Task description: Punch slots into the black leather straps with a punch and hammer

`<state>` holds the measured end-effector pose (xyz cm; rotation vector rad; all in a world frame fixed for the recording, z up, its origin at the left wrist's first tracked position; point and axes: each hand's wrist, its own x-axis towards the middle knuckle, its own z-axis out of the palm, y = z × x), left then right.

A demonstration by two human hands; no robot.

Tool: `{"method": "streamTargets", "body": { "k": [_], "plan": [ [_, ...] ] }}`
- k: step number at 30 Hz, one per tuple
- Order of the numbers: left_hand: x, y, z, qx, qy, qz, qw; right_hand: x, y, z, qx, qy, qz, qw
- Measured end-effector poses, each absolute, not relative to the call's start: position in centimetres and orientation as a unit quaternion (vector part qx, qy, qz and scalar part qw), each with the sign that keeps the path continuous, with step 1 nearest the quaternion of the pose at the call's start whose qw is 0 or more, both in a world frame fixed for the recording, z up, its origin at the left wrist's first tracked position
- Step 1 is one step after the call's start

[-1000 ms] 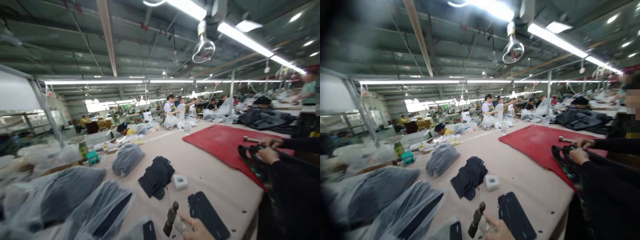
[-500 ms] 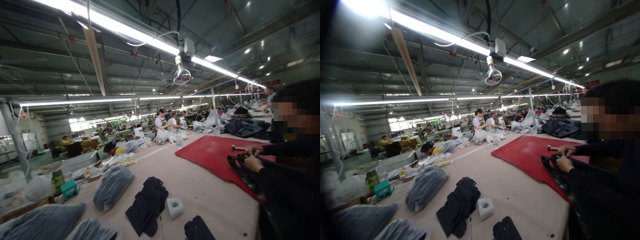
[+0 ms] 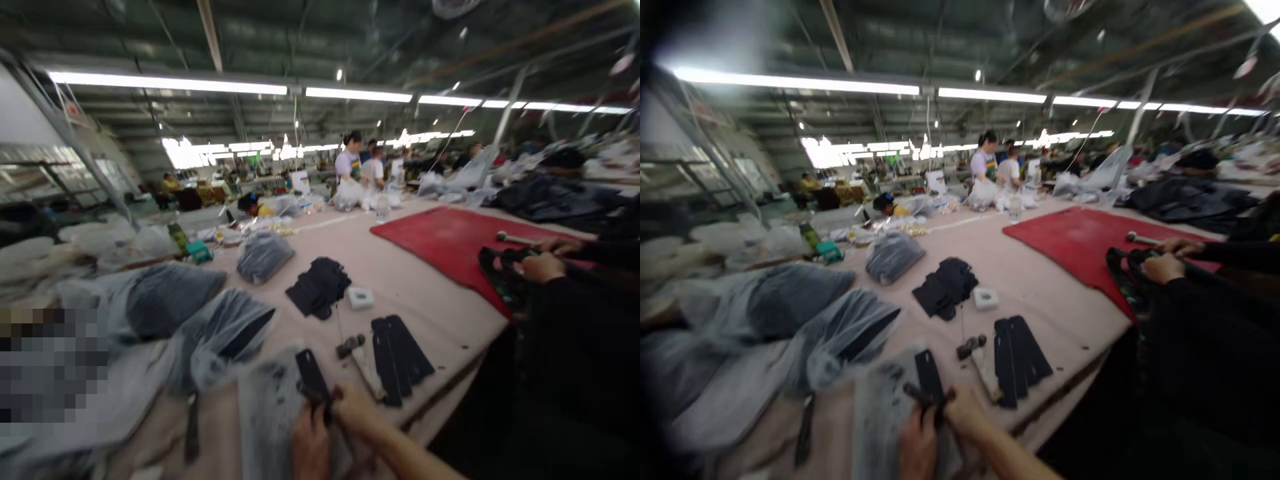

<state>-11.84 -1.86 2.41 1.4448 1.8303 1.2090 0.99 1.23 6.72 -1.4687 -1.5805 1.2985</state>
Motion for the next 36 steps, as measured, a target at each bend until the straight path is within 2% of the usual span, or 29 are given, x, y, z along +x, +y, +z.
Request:
{"method": "streamTargets", "body": {
  "k": [3,7,10,15,23,30,36],
  "plan": [
    [-12.6,-4.2,1.1,0.525,0.681,0.429,0.275,0.1,-0.8,2.1,-0.583,-0.490,0.590,0.268],
    [-12.9,-4.0,0.4,0.471,0.700,0.455,0.285,1.2,-1.1,-0.8,-0.577,-0.403,0.650,0.285],
    [-13.5,-3.6,0.2,0.420,0.705,0.489,0.294,2.1,-1.4,-0.3,-0.550,-0.376,0.680,0.306],
    [-14.5,-3.5,-0.2,0.365,0.659,0.536,0.383,2.4,-2.1,1.0,-0.510,-0.352,0.712,0.331],
    [-14.5,-4.1,0.7,0.305,0.615,0.536,0.492,2.7,-2.4,1.5,-0.478,-0.322,0.734,0.360],
    [-17.2,-3.9,-0.7,0.383,0.672,0.501,0.389,2.5,0.1,1.1,-0.535,-0.373,0.670,0.355],
    [-17.9,-4.1,-1.5,0.456,0.687,0.469,0.318,2.4,11.4,5.6,-0.579,-0.462,0.549,0.387]
  ]
}}
